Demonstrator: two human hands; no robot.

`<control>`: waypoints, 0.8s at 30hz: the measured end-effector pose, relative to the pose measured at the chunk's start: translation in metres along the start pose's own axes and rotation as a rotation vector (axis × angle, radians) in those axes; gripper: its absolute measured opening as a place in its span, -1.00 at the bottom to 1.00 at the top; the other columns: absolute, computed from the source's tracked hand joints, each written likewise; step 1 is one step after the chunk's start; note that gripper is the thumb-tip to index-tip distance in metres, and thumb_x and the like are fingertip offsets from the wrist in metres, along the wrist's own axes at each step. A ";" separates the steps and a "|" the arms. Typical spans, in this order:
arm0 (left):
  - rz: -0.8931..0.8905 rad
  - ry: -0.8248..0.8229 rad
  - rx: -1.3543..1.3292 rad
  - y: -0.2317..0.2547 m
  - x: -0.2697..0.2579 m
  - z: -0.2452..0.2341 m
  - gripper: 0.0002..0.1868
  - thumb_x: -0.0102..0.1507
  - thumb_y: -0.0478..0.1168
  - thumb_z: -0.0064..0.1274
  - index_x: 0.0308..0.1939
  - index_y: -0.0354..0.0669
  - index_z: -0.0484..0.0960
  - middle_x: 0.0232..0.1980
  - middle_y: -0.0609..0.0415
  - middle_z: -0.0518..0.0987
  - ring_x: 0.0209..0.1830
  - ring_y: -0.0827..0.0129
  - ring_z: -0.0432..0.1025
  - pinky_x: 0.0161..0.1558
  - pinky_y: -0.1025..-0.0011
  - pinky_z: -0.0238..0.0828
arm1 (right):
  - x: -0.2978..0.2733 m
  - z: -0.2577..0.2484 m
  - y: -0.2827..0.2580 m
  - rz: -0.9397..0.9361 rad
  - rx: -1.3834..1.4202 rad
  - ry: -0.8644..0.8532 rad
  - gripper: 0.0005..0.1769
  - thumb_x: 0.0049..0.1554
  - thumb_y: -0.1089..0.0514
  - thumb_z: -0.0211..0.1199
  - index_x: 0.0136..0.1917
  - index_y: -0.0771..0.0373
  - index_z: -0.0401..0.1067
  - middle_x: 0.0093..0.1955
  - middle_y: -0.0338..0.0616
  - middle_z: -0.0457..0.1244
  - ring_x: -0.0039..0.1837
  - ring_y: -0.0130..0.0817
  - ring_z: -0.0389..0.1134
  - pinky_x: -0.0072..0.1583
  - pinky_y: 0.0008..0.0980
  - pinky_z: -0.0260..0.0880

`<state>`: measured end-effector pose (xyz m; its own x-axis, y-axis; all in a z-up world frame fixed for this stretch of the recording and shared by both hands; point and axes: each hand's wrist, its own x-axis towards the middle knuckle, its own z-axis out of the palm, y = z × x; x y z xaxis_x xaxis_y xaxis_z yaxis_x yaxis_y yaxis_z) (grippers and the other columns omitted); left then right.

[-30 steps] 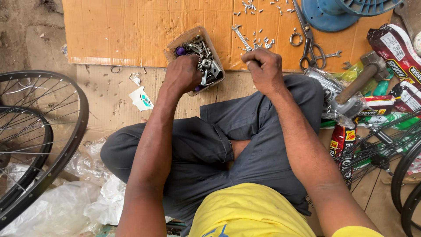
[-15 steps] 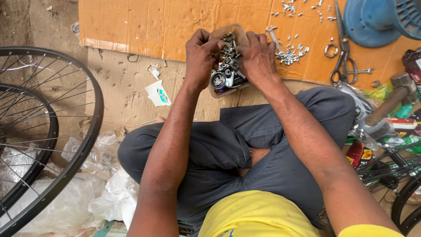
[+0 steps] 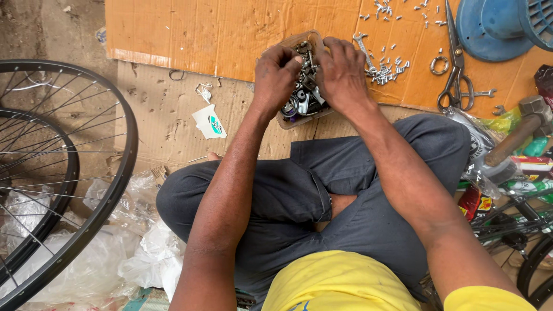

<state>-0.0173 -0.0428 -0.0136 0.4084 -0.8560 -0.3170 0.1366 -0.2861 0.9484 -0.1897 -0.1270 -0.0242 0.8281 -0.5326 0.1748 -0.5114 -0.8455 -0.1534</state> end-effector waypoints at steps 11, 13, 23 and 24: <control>0.152 -0.161 0.029 -0.003 -0.009 0.009 -0.79 0.42 -0.18 0.05 -0.17 -0.29 0.59 -0.36 0.16 0.55 -0.36 0.52 0.39 -0.29 0.46 0.38 | 0.017 -0.058 -0.005 0.146 0.759 -0.005 -0.95 0.28 0.29 0.31 0.04 0.27 0.52 -0.11 -0.12 0.33 -0.10 -0.35 0.39 -0.10 -0.30 0.43; 0.162 -0.170 0.033 -0.004 -0.008 0.009 -0.82 0.42 -0.20 0.06 -0.17 -0.28 0.58 -0.36 0.17 0.54 -0.38 0.55 0.38 -0.32 0.49 0.36 | 0.019 -0.053 -0.006 0.245 0.747 -0.046 -0.90 0.34 0.23 0.19 0.09 0.29 0.46 -0.15 -0.14 0.30 -0.14 -0.37 0.35 -0.10 -0.30 0.41; -0.154 -0.249 -0.487 0.007 -0.015 0.003 -0.89 0.28 -0.36 -0.07 -0.15 -0.20 0.54 -0.34 0.06 0.59 -0.52 0.50 0.42 -0.53 0.53 0.30 | -0.026 -0.057 0.110 0.553 0.403 0.042 -0.56 0.35 -0.23 0.32 0.12 0.20 0.51 -0.10 0.01 0.41 -0.02 -0.09 0.48 0.04 -0.14 0.46; -0.201 -0.254 -0.593 0.009 -0.014 0.001 -0.85 0.25 -0.37 -0.12 -0.15 -0.20 0.53 -0.34 0.03 0.61 -0.53 0.47 0.43 -0.56 0.53 0.29 | -0.045 -0.069 0.138 0.572 0.142 0.087 -0.65 0.26 -0.07 0.45 0.10 0.24 0.52 -0.06 0.06 0.42 0.00 0.01 0.45 0.05 -0.04 0.41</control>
<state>-0.0230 -0.0338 -0.0005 0.1083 -0.9063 -0.4084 0.6899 -0.2273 0.6873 -0.3137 -0.2221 0.0137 0.4048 -0.9084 0.1046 -0.8303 -0.4131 -0.3742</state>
